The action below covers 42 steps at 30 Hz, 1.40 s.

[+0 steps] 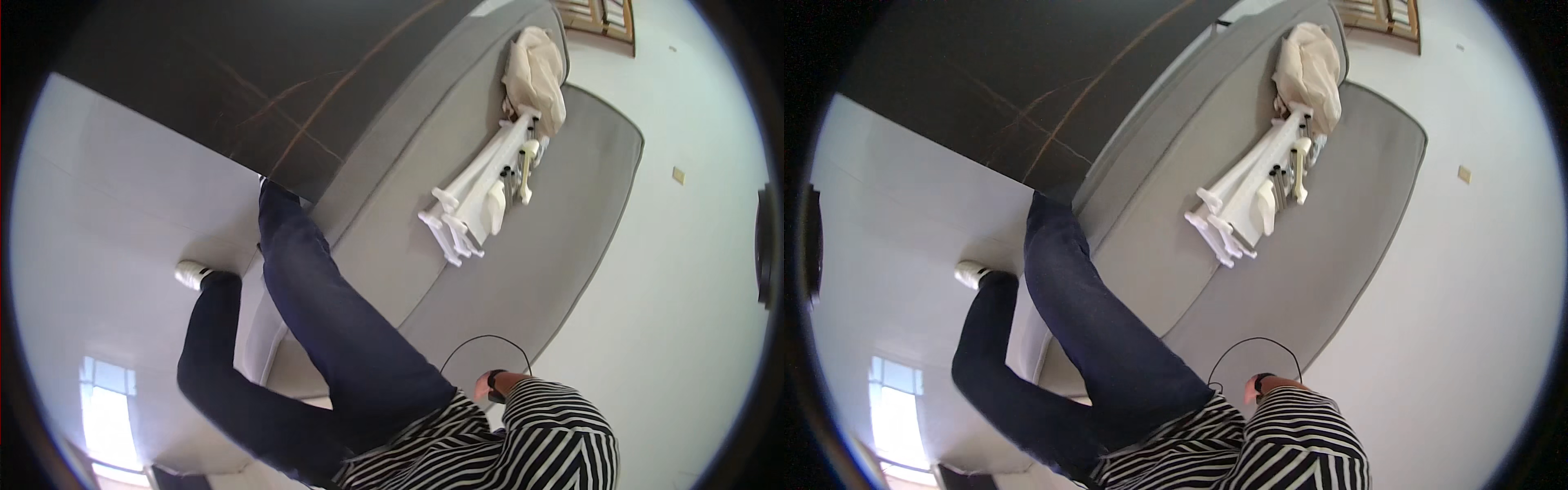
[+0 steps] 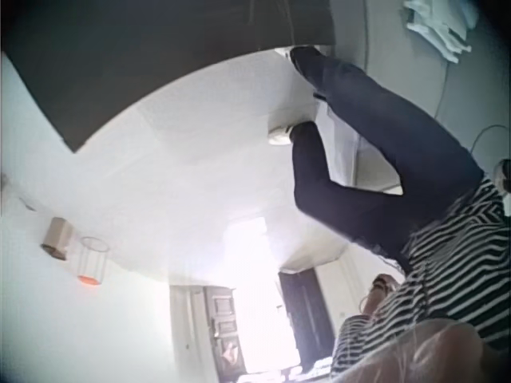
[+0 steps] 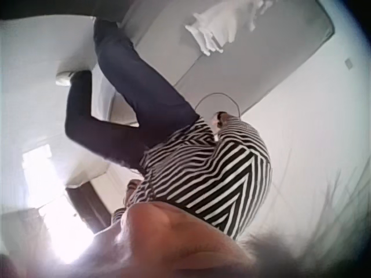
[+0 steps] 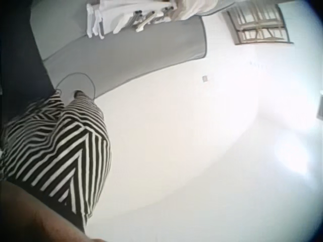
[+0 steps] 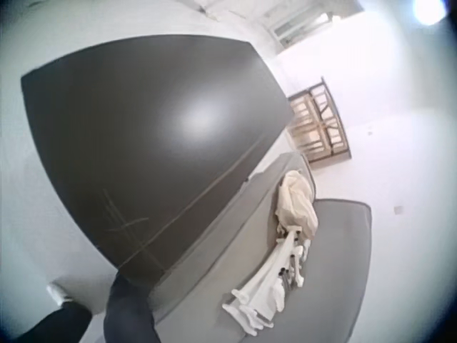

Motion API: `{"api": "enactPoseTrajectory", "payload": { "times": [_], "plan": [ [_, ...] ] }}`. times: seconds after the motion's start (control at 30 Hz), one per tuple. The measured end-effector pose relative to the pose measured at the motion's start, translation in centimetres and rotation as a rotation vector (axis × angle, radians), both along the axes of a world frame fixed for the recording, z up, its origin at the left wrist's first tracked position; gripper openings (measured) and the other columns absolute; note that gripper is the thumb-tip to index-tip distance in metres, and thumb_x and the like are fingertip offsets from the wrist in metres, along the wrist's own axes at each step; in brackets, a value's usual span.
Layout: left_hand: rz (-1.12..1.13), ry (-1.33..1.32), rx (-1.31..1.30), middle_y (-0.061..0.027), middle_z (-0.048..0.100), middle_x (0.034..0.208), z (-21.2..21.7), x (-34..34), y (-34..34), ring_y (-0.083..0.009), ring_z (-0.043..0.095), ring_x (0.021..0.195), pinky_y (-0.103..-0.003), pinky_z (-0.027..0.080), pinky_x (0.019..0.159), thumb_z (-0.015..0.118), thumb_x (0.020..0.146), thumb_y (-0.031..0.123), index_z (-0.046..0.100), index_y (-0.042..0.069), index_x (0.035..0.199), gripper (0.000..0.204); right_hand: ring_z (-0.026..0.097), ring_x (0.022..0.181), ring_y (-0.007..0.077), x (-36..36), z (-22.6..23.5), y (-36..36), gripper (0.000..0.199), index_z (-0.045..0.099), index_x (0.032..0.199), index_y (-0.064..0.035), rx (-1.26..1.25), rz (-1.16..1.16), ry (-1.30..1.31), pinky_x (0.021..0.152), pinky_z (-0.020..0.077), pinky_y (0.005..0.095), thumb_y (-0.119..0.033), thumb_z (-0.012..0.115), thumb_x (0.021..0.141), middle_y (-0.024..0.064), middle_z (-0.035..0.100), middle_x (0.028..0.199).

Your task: Assembling a multi-tiered plastic storage shelf by connecting tiers with metal poles and attaching casters.

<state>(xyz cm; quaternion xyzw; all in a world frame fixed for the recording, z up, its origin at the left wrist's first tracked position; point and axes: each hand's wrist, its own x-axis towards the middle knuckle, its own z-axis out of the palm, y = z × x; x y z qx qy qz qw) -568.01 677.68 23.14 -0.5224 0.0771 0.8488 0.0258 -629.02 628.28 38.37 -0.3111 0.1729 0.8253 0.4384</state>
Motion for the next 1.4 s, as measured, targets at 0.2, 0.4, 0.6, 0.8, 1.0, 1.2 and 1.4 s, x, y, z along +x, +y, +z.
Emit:
{"api": "enactPoseTrajectory", "payload": {
  "times": [0.2,0.4,0.6,0.8,1.0,1.2,1.4],
  "plan": [
    [0.204,0.171,-0.07,-0.0053,0.042,0.081,-16.3,-14.9,-1.6,-0.0213,0.045,0.076,-0.039,0.043,0.064,0.047,0.088,0.026,0.049,0.007,0.101,0.023,0.058,0.101,0.0351,9.6,-20.1,-16.8,0.057,0.061,0.104,0.0015,-0.899,0.098,0.075,0.083,0.0464,0.045,-0.05,0.054,0.081,0.0207,0.061,0.109],
    [0.391,0.236,-0.381,-0.0062,0.036,0.091,-32.8,-29.8,-12.7,-0.0233,0.039,0.085,-0.043,0.041,0.068,0.05,0.087,0.03,0.044,0.009,0.108,0.031,0.058,0.099,0.0369,-7.2,-33.8,-21.4,0.053,0.05,0.113,0.0029,-1.136,0.197,-0.426,0.079,0.0458,0.0468,-0.044,0.046,0.088,0.0265,0.058,0.107],
    [0.487,0.059,-0.263,-0.0071,0.031,0.102,-22.2,-40.2,-3.6,-0.0253,0.034,0.094,-0.047,0.04,0.072,0.053,0.085,0.034,0.039,0.01,0.114,0.04,0.054,0.104,0.0325,4.1,-26.1,-17.0,0.049,0.048,0.121,-0.0058,-1.152,-0.016,-0.543,0.09,0.0394,0.0488,-0.036,0.051,0.082,0.0165,0.058,0.102],
    [0.4,-0.096,-0.383,-0.0081,0.025,0.112,-23.0,-33.9,-6.6,-0.0272,0.028,0.103,-0.05,0.039,0.076,0.055,0.083,0.038,0.034,0.012,0.12,0.05,0.059,0.094,0.0364,-1.3,-26.1,-16.3,0.047,0.046,0.121,-0.0111,-0.843,0.125,-1.074,0.075,0.0483,0.0435,-0.035,0.056,0.082,0.0159,0.059,0.104],
    [0.282,-0.058,-0.399,-0.009,0.019,0.122,-18.0,-27.8,-12.0,-0.0292,0.023,0.112,-0.054,0.038,0.08,0.058,0.081,0.042,0.029,0.014,0.127,0.061,0.06,0.092,0.0335,-2.3,-23.9,-17.1,0.039,0.048,0.118,-0.008,-0.762,0.002,-0.942,0.078,0.048,0.0421,-0.025,0.055,0.084,0.0176,0.06,0.102],
    [0.25,0.019,-0.355,-0.01,0.014,0.132,-11.9,-23.7,-17.4,-0.0312,0.017,0.12,-0.058,0.037,0.084,0.061,0.079,0.046,0.024,0.016,0.133,0.072,0.059,0.086,0.0382,-3.1,-26.0,-15.4,0.035,0.052,0.111,0.0006,-0.5,-0.313,-1.053,0.074,0.0465,0.0441,-0.011,0.056,0.079,0.0236,0.061,0.096],
    [0.211,0.107,-0.308,-0.0109,0.008,0.142,-5.9,-19.6,-22.8,-0.0332,0.012,0.129,-0.062,0.036,0.088,0.063,0.077,0.05,0.019,0.017,0.139,0.083,0.057,0.073,0.032,-8.1,-31.3,-18.7,0.029,0.053,0.11,-0.0006,-0.131,-0.044,-1.279,0.064,0.0458,0.0383,-0.013,0.053,0.084,0.0164,0.059,0.083]
  ]
}}
